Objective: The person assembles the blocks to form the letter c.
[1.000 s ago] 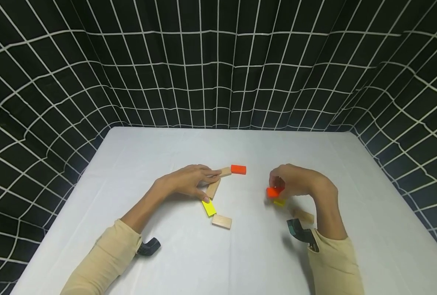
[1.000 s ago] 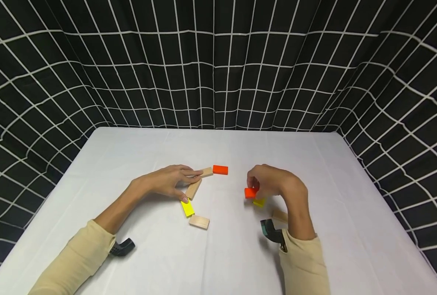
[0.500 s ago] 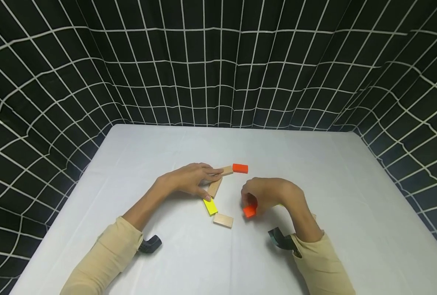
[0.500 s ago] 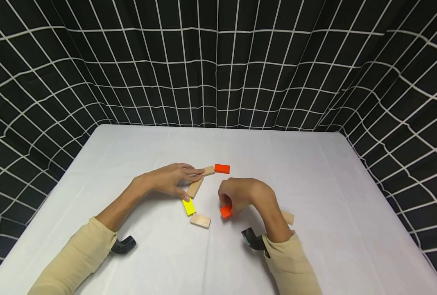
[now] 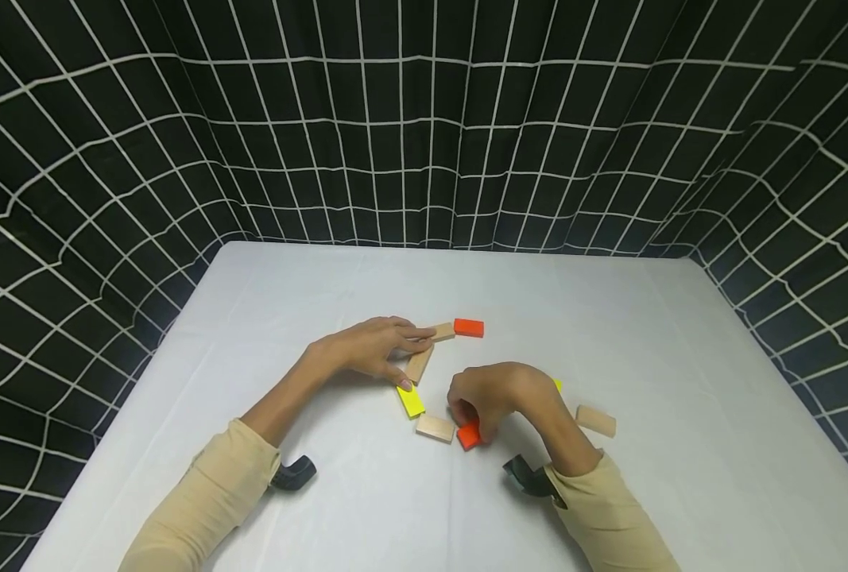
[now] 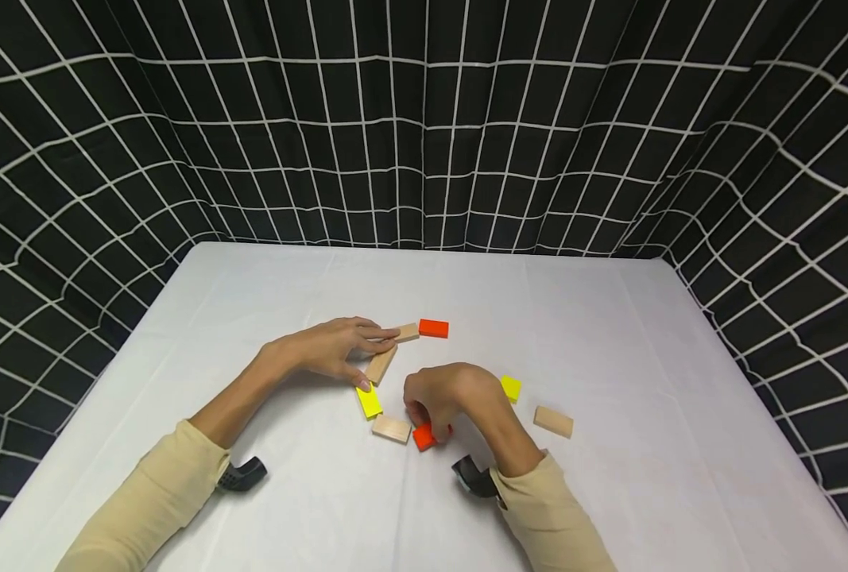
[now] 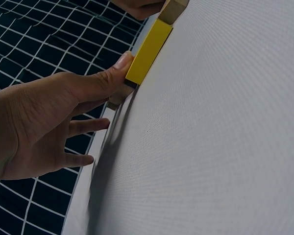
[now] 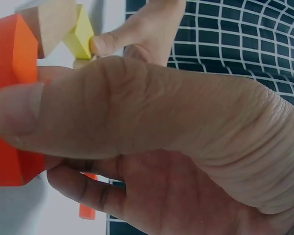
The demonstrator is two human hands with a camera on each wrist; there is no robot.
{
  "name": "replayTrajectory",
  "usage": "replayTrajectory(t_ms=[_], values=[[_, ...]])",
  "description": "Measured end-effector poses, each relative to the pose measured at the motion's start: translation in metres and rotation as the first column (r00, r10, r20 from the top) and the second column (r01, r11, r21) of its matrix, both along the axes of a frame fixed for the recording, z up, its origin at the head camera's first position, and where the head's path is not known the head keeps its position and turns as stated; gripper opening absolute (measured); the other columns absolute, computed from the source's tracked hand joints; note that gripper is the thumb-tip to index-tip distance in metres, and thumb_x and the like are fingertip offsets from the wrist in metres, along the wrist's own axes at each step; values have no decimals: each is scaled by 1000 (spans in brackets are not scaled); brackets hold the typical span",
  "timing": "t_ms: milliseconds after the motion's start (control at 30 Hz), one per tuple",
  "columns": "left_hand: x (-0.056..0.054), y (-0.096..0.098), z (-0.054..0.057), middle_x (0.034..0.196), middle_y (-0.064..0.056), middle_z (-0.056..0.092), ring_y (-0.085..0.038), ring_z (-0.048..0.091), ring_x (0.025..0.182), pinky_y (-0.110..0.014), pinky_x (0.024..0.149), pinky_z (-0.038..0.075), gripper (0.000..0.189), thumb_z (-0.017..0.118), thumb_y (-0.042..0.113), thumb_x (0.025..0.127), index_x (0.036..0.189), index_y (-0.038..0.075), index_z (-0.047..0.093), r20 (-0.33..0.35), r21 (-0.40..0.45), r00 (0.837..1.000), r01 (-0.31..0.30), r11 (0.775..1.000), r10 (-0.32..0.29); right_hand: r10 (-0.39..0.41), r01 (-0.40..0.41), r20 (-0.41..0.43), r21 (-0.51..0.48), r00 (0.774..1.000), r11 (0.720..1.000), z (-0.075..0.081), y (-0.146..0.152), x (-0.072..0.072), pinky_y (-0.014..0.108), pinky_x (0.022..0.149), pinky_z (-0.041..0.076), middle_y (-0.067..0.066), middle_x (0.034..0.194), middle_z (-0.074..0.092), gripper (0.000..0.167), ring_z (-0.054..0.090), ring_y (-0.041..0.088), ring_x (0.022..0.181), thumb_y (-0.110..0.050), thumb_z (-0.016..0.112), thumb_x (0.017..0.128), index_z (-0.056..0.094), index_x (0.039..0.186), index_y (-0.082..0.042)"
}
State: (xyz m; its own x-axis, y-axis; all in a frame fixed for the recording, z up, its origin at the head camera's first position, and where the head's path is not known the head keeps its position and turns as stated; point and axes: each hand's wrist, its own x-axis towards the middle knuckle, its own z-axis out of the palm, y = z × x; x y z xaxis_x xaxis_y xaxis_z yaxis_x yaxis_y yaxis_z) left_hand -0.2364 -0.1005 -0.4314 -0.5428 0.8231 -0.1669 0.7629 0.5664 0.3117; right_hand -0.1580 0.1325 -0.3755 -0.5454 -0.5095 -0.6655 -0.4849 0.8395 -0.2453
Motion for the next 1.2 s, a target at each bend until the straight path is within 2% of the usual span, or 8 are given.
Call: replayTrajectory(t_ms=[167,300,667,933,1200], values=[[0,3,3,172,7,34,-26,42,153,-48,129,34,84,80,47,90,160,19,42,2,-6,1000,3,1000,-3,-8,8,3,-4,1000,1000,-3,0,-1,26,72,47,-7,80,60,30,56,11,81,-1,86,79,65,84,-23],[0,5,4,172,7,33,-27,41,154,-48,129,33,84,80,46,90,160,20,42,12,-6,1000,0,1000,0,-45,45,6,-3,999,999,-4,0,0,27,74,48,-7,81,61,30,58,11,82,-5,89,78,66,85,-22],[2,4,2,172,9,33,-26,42,152,-47,128,35,84,80,47,90,160,20,42,10,-3,1000,-2,1000,2,-74,74,17,29,997,997,-5,-2,1,29,75,49,-6,79,63,26,59,12,80,-8,89,80,67,84,-21],[3,2,6,172,7,33,-27,42,153,-48,127,36,83,80,47,90,159,20,43,13,-12,1000,-8,1000,8,-115,115,0,-12,993,993,5,5,0,31,77,48,-5,85,62,26,58,14,86,-11,89,78,68,90,-21],[3,2,4,172,9,32,-27,41,154,-49,128,35,83,79,47,90,159,21,42,16,-26,1000,-27,999,27,-147,142,-72,-68,986,987,24,38,-3,29,72,45,-3,82,57,28,55,15,82,-11,88,78,64,92,-17]])
